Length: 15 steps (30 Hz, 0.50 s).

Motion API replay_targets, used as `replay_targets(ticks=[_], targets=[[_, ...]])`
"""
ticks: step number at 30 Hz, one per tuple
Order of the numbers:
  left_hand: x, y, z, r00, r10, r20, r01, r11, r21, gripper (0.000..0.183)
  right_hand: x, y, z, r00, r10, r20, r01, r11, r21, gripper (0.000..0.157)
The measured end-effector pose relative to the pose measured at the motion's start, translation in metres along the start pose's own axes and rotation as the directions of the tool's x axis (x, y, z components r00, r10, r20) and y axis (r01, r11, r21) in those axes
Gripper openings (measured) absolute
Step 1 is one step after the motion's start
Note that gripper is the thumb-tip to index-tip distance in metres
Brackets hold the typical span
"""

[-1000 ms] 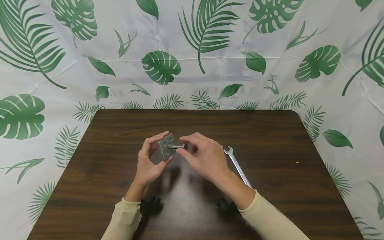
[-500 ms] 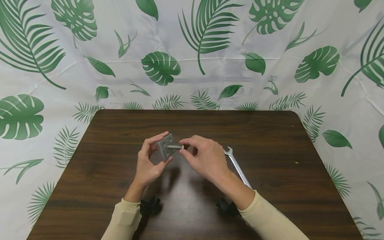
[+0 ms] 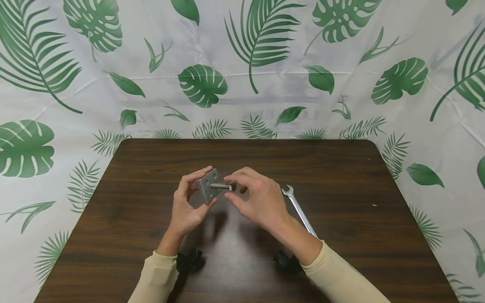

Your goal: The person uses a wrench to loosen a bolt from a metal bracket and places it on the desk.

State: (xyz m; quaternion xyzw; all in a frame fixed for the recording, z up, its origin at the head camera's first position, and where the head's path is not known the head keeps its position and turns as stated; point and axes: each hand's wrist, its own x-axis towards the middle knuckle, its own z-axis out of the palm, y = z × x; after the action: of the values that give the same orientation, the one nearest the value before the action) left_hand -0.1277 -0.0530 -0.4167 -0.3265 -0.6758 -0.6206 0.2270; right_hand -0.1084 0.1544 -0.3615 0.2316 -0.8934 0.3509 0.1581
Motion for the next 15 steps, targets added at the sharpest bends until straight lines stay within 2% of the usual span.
replay_targets(ticks=[9,15], targets=[[0.0005,-0.0003,-0.0003,1.0,0.0,-0.004,0.0,1.0,0.001,0.062,0.0015,-0.0038,-0.0012,0.983,0.182,0.016,-0.18,0.98,-0.089,0.022],[0.0009,-0.0002,-0.0009,1.0,0.007,0.002,-0.007,1.0,-0.004,0.061,0.0025,-0.0045,-0.0008,0.98,0.197,0.031,-0.194,0.978,-0.073,0.02]])
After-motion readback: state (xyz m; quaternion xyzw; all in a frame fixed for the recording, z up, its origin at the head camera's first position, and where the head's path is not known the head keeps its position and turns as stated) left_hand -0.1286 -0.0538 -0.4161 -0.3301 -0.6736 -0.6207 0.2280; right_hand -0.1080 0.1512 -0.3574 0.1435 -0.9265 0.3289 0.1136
